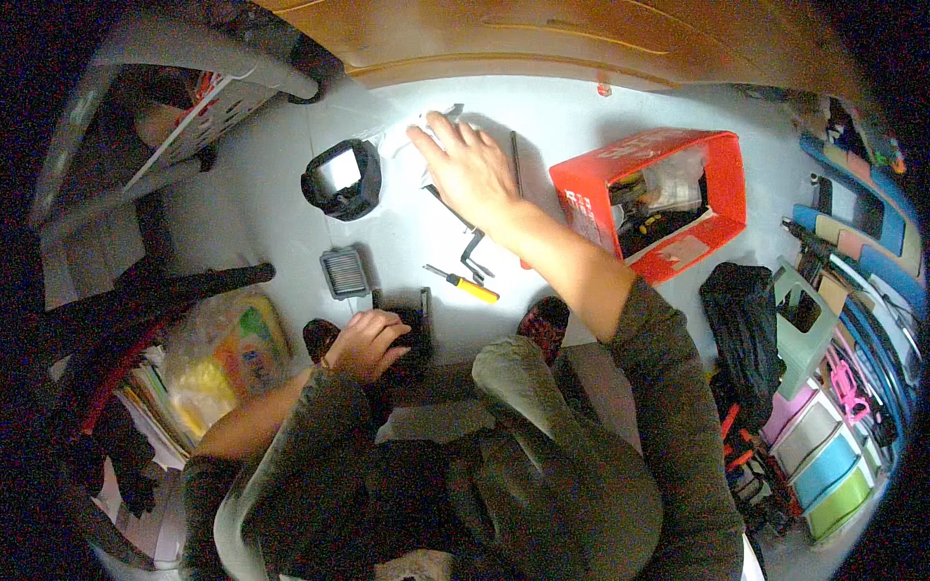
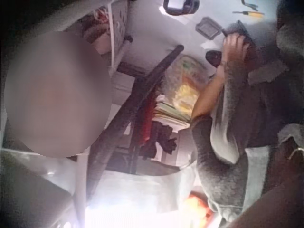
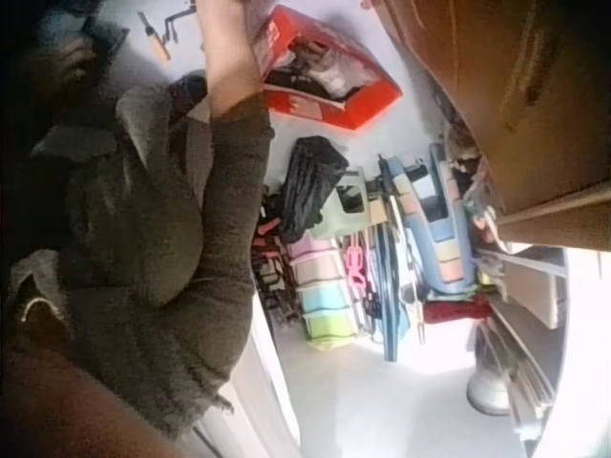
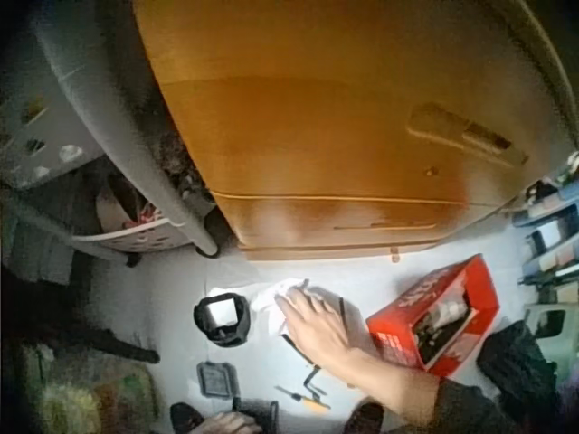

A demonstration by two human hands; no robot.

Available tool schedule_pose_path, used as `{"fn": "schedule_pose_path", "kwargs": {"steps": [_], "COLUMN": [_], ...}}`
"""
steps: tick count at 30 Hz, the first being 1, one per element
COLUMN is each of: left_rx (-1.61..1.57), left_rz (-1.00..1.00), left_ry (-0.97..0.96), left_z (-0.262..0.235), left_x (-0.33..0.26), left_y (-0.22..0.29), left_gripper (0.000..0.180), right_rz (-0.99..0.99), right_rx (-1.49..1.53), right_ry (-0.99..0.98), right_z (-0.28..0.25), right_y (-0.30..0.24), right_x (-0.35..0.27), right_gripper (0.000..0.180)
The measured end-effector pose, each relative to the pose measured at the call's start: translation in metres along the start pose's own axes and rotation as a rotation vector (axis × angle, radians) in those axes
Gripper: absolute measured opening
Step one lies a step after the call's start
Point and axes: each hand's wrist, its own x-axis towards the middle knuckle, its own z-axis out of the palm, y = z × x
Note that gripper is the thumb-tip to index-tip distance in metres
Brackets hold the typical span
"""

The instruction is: The person wipes a metal rod with a tissue, then uses a screwdriver to adjust a black plastic housing. They insert the rod into the housing, wipe the housing interior, and reassemble the components.

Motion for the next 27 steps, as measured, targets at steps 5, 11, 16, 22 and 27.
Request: {"fn": "schedule_pose_path", "kwargs": {"steps": [5,11,16,22,27], "left_rx": [-0.387,-0.603,-0.788,-0.863,-0.895], "left_rz": [-0.203,-0.564,-0.776,-0.85,-0.804], "left_ry": [0.086,0.093,-0.001,-0.038,0.101], "left_z": [-0.01,0.005,0.019,0.034,0.035], "left_x": [0.042,0.093,0.136,0.162,0.154], "left_y": [0.008,-0.001,0.007,0.008,0.008], "left_gripper": [0.015,0.017,0.042,0.037,0.02], "right_rz": [0.178,0.501,0.676,0.858,0.883], "right_rx": [-0.048,0.358,0.522,0.722,0.853], "right_ry": [-0.236,0.01,-0.04,-0.109,-0.134], "right_z": [0.017,0.003,-0.03,-0.032,-0.049], "right_y": [0.034,0.046,0.026,0.033,0.029], "right_x": [0.019,-0.018,-0.071,-0.123,-0.117], "right_gripper": [0.017,0.014,0.014,0.016,0.009]}}
